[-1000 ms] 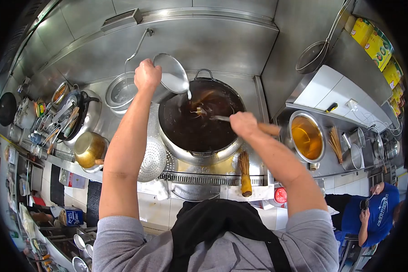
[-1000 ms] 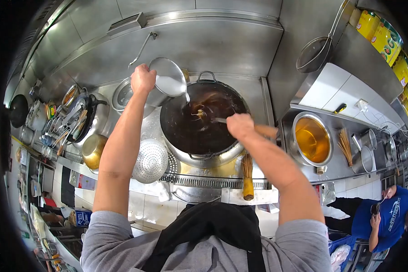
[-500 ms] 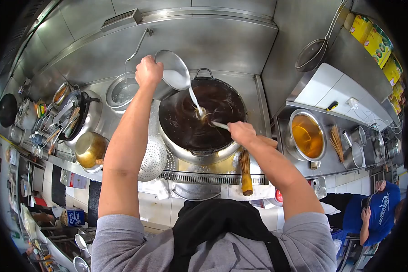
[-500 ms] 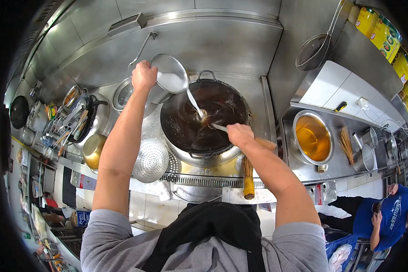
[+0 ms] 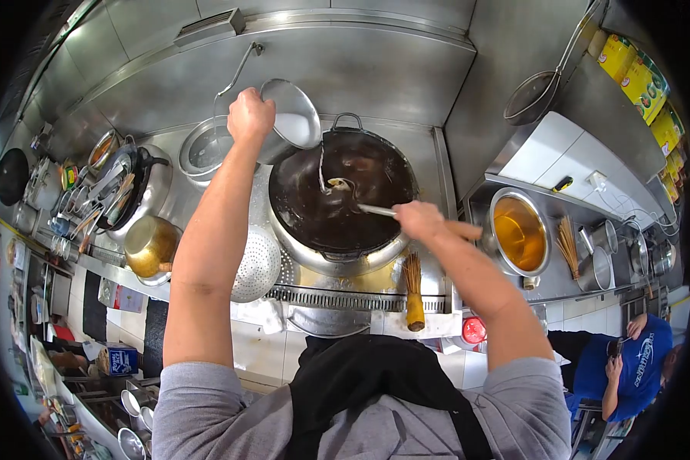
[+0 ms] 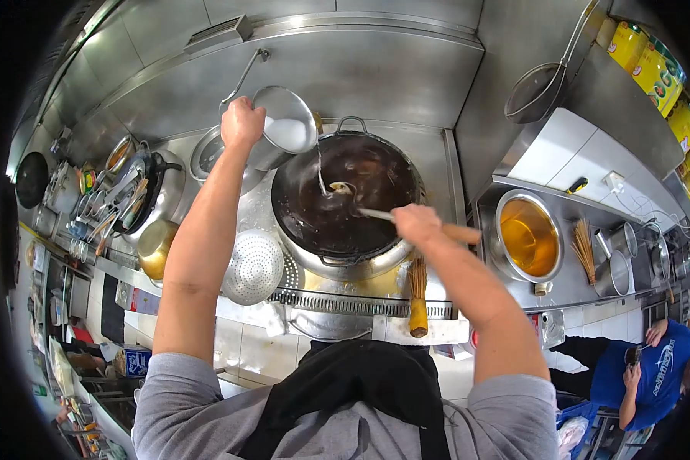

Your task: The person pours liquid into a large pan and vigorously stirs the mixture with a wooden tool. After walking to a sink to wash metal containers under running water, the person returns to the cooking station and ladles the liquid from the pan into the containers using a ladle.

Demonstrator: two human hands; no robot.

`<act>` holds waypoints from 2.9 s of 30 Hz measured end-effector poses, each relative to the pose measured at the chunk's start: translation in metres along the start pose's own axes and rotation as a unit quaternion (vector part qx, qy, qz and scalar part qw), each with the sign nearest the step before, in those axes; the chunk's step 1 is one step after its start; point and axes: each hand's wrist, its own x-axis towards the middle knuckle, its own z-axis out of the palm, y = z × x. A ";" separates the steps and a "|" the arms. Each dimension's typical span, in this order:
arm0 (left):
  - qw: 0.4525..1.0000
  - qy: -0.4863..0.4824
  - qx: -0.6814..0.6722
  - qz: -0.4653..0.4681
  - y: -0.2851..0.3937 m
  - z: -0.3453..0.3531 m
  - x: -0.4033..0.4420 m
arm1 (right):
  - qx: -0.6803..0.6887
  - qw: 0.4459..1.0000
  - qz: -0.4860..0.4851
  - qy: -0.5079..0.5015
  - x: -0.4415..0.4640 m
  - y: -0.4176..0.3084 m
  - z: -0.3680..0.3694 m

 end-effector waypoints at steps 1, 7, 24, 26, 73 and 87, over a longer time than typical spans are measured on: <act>1.000 0.000 0.002 -0.003 -0.001 -0.002 0.000 | -0.024 1.000 -0.003 -0.011 -0.001 0.014 -0.013; 1.000 0.011 -0.009 0.003 0.001 -0.006 0.003 | -0.135 0.991 -0.014 -0.004 0.031 -0.010 -0.029; 0.843 0.040 -0.457 -0.279 -0.261 0.039 -0.100 | -0.011 0.999 -0.002 -0.035 0.013 -0.017 0.028; 0.815 0.051 -0.471 -0.333 -0.290 0.031 -0.127 | -0.040 0.999 0.005 -0.020 -0.002 0.003 0.000; 0.826 -0.189 -0.348 0.401 -0.044 0.185 -0.221 | 0.764 0.643 -0.052 -0.003 -0.065 -0.068 0.022; 0.802 -0.252 -0.291 0.456 -0.065 0.181 -0.213 | 0.464 0.789 -0.317 0.249 -0.058 -0.085 0.036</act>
